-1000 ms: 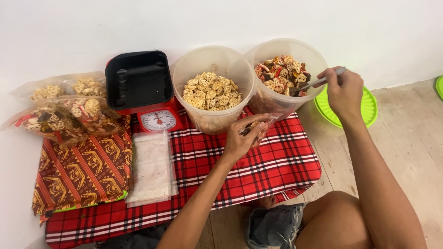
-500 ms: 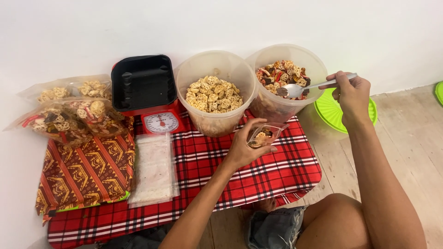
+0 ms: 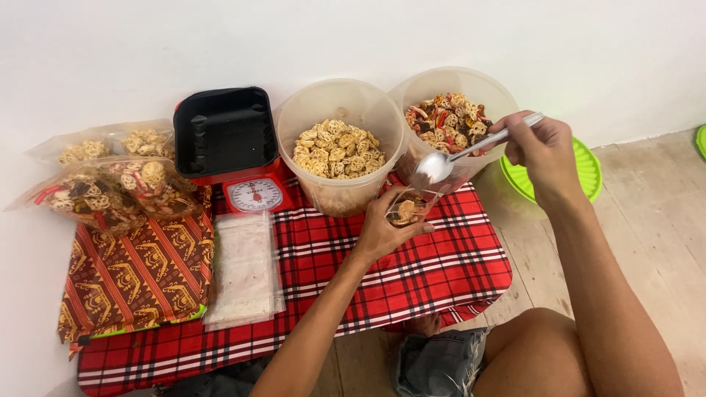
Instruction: Scooping snack mix from large containers into small plastic bags using a spoon and arranging them.
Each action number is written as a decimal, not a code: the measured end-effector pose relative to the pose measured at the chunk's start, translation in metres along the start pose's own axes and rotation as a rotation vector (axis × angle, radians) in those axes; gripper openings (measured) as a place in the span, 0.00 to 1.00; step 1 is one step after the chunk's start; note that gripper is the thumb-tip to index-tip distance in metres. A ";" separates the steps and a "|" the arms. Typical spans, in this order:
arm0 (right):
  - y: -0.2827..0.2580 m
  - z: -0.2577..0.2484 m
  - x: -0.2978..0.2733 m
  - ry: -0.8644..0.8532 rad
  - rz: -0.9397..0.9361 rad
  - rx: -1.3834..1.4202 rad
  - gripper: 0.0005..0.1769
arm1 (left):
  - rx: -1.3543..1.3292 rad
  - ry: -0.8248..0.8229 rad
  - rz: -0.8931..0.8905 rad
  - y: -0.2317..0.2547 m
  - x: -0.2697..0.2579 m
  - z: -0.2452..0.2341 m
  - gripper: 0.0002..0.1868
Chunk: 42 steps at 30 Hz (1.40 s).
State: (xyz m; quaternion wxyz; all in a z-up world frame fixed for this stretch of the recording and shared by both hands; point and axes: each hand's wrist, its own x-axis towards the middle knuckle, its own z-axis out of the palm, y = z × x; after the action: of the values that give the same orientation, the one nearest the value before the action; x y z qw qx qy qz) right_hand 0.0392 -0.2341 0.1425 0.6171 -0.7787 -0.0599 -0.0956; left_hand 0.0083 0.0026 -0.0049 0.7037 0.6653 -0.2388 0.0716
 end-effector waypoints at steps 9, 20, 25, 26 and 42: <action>-0.023 0.004 -0.025 -0.164 -0.327 -0.225 0.07 | -0.023 -0.036 -0.034 0.002 0.000 -0.001 0.40; -0.045 0.032 -0.032 -0.339 -0.454 -0.403 0.10 | -0.052 0.071 0.009 0.002 -0.003 0.002 0.29; -0.049 0.027 -0.031 -0.304 -0.479 -0.441 0.09 | -0.065 0.095 0.001 0.002 0.000 0.008 0.31; -0.047 0.024 -0.030 -0.271 -0.494 -0.451 0.09 | -0.071 0.105 0.009 0.001 0.000 0.009 0.31; 0.021 0.007 0.018 0.187 -0.602 -0.724 0.08 | 0.016 0.232 -0.006 -0.004 -0.002 0.012 0.17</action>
State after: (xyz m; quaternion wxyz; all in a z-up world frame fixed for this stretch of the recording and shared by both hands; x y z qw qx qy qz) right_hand 0.0618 -0.2324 0.1251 0.2537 -0.8797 -0.1899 -0.3546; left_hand 0.0052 -0.0090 -0.0097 0.7214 0.6590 -0.1531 0.1480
